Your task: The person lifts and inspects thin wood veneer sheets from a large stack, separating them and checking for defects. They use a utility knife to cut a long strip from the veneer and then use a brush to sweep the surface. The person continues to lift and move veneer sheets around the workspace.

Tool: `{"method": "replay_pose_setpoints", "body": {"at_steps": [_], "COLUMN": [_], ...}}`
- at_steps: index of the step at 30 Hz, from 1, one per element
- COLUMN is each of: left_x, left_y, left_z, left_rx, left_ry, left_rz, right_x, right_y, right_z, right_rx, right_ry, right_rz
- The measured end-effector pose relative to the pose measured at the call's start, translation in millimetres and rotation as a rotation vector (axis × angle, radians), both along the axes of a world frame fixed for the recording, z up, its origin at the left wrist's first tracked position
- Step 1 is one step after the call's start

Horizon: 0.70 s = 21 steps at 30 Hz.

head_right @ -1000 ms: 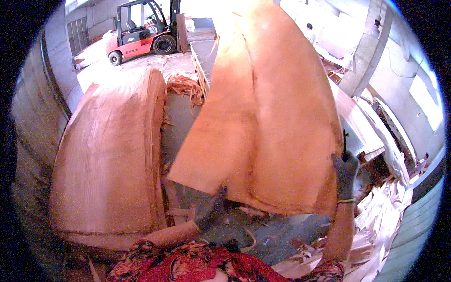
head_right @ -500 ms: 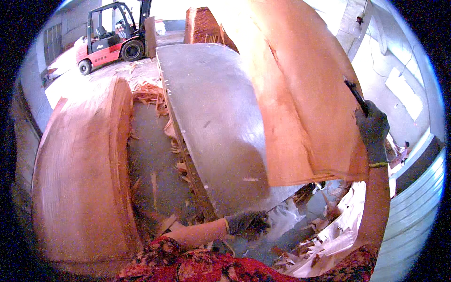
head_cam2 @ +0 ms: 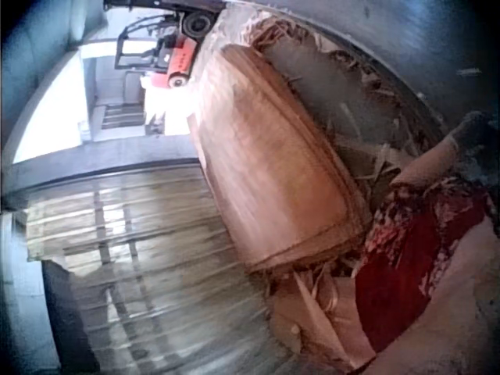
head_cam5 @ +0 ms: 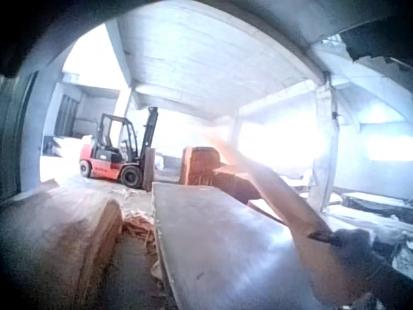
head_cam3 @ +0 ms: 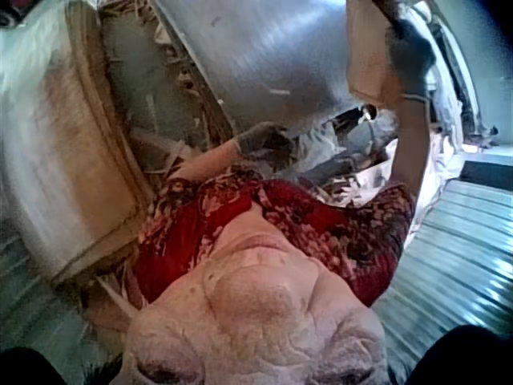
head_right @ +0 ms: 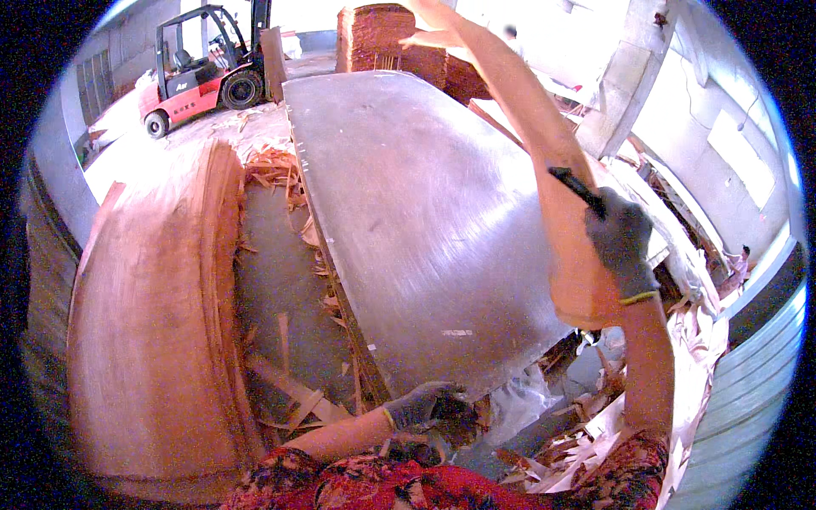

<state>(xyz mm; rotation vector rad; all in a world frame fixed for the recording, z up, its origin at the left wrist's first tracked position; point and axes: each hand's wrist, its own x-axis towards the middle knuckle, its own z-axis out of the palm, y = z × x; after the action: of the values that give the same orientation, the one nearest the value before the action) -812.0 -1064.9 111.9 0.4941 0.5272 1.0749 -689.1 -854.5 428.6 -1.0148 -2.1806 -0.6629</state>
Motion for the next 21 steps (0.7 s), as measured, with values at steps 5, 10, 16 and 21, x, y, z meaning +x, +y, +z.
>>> {"method": "replay_pose_setpoints", "body": {"at_steps": [5,10,16,21], "left_x": [28,55,83,84], "left_y": [14,10,-11,-19], "left_z": [-33,-22,-55,-12], "left_rx": [-0.364,-0.416,-0.093,-0.312], "left_ry": [-0.231,-0.191,0.151,-0.057], "left_rz": [-0.031,0.005,0.278,0.197], "right_x": [-5,6,6,8], "right_y": [21,51,59,62], "right_z": [-42,-86,-111,-122], "right_rx": [-0.222,-0.349,-0.606,-0.729], "right_ry": [0.125,0.188,0.267,0.314], "right_rz": [0.084,0.150,0.121,0.172]}}
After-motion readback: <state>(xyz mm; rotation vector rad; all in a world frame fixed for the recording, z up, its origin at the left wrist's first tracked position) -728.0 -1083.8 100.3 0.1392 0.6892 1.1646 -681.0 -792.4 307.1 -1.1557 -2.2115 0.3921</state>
